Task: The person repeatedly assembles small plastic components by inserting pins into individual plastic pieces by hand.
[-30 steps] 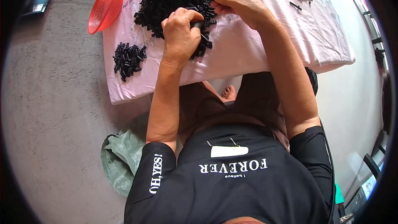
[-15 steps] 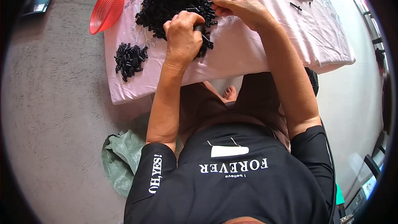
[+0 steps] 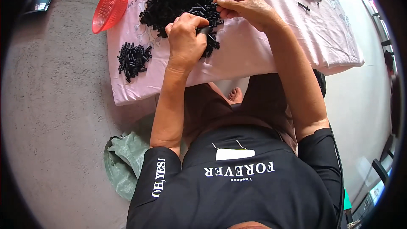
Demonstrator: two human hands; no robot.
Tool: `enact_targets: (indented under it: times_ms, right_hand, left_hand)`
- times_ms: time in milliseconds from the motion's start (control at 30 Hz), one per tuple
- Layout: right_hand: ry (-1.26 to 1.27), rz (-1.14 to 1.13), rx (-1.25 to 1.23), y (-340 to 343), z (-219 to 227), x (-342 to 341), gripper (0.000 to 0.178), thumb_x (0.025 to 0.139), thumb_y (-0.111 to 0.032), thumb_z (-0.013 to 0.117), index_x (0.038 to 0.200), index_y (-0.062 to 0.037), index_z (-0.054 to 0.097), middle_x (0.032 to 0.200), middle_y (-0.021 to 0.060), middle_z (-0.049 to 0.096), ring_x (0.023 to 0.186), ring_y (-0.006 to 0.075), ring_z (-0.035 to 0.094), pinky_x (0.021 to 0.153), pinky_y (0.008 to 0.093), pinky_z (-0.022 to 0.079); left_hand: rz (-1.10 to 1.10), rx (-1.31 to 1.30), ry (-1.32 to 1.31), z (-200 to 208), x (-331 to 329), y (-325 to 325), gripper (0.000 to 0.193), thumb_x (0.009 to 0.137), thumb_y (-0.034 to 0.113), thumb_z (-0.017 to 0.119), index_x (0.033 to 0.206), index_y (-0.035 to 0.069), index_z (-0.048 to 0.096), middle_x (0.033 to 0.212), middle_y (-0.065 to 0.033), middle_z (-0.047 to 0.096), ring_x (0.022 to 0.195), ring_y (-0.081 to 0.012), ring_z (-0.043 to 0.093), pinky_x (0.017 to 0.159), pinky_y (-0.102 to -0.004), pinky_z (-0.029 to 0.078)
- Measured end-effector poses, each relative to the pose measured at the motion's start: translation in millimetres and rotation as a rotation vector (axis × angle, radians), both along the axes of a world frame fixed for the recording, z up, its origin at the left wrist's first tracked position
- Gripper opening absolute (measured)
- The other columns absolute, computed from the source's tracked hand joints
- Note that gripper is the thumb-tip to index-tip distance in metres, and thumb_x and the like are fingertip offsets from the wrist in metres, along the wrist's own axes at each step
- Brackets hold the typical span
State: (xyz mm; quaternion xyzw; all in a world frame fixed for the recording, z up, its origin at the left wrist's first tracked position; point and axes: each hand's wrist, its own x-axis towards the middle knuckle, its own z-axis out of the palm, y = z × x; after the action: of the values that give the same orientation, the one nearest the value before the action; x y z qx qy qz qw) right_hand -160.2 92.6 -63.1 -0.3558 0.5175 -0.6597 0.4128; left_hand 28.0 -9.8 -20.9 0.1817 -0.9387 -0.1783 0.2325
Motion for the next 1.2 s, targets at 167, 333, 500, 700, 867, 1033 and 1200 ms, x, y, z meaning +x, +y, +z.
enact_targets:
  times_ms: [167,333,500,700,867,1033,1200]
  right_hand:
    - [0.015,0.010,0.000,1.4,5.2,2.3,0.020,0.094,-0.020,0.065,0.107,-0.0042,0.066,0.090,0.0033,0.068,0.077,0.0076,0.065,0.074,0.0213,0.055]
    - [0.044,0.037,0.005,4.5,12.4,5.1,0.020,0.094,-0.020,0.064,0.107,-0.0042,0.066,0.089,0.0034,0.068,0.077,0.0076,0.065,0.075,0.0215,0.055]
    - [0.046,0.036,0.002,4.9,12.3,6.1,0.020,0.094,-0.020,0.065,0.107,-0.0046,0.066,0.089,0.0032,0.069,0.077,0.0077,0.065,0.074,0.0210,0.055]
    - [0.025,0.063,-0.012,5.8,11.5,5.8,0.020,0.094,-0.021,0.065,0.107,-0.0054,0.066,0.090,0.0029,0.069,0.078,0.0072,0.066,0.071,0.0195,0.053]
    - [0.000,0.089,-0.017,7.0,15.0,6.6,0.020,0.095,-0.020,0.065,0.107,-0.0052,0.066,0.090,0.0029,0.070,0.077,0.0069,0.066,0.070,0.0187,0.052]
    - [-0.020,0.136,-0.024,9.2,17.5,8.5,0.017,0.094,-0.016,0.064,0.106,-0.0051,0.066,0.090,0.0032,0.070,0.077,0.0068,0.066,0.069,0.0177,0.052]
    - [-0.047,0.212,-0.077,7.0,15.0,6.4,0.016,0.092,-0.010,0.065,0.105,-0.0017,0.066,0.092,0.0068,0.070,0.081,0.0119,0.069,0.075,0.0221,0.056]
  left_hand:
    - [0.007,-0.188,-0.109,-4.2,-5.3,3.5,0.022,0.068,0.004,0.064,0.087,0.012,0.073,0.095,-0.0059,0.063,0.098,-0.0252,0.058,0.092,-0.0416,0.035]
    - [0.030,-0.220,-0.206,-0.2,-13.9,7.7,0.022,0.067,0.003,0.064,0.086,0.013,0.072,0.094,-0.0064,0.063,0.098,-0.0251,0.058,0.092,-0.0422,0.035]
    - [0.020,-0.252,-0.259,1.1,-15.1,8.6,0.025,0.068,0.001,0.061,0.089,0.012,0.070,0.095,-0.0076,0.063,0.098,-0.0258,0.059,0.091,-0.0427,0.035]
    - [0.006,-0.081,-0.063,7.1,-8.3,4.7,0.039,0.068,-0.006,0.053,0.102,0.008,0.067,0.093,-0.0109,0.065,0.095,-0.0307,0.061,0.087,-0.0423,0.043]
    - [0.018,0.379,0.109,9.7,-3.0,2.3,0.036,0.075,-0.015,0.050,0.101,0.003,0.067,0.091,-0.0079,0.066,0.080,-0.0154,0.065,0.077,-0.0267,0.053]
    - [-0.034,0.827,0.333,9.1,-4.6,10.0,0.027,0.081,-0.015,0.050,0.100,-0.002,0.066,0.092,-0.0060,0.067,0.084,-0.0104,0.064,0.080,-0.0226,0.051]
    - [-0.052,0.907,0.397,6.6,-1.0,9.7,0.029,0.080,-0.016,0.051,0.101,-0.002,0.065,0.094,-0.0048,0.067,0.085,-0.0092,0.063,0.082,-0.0213,0.051]
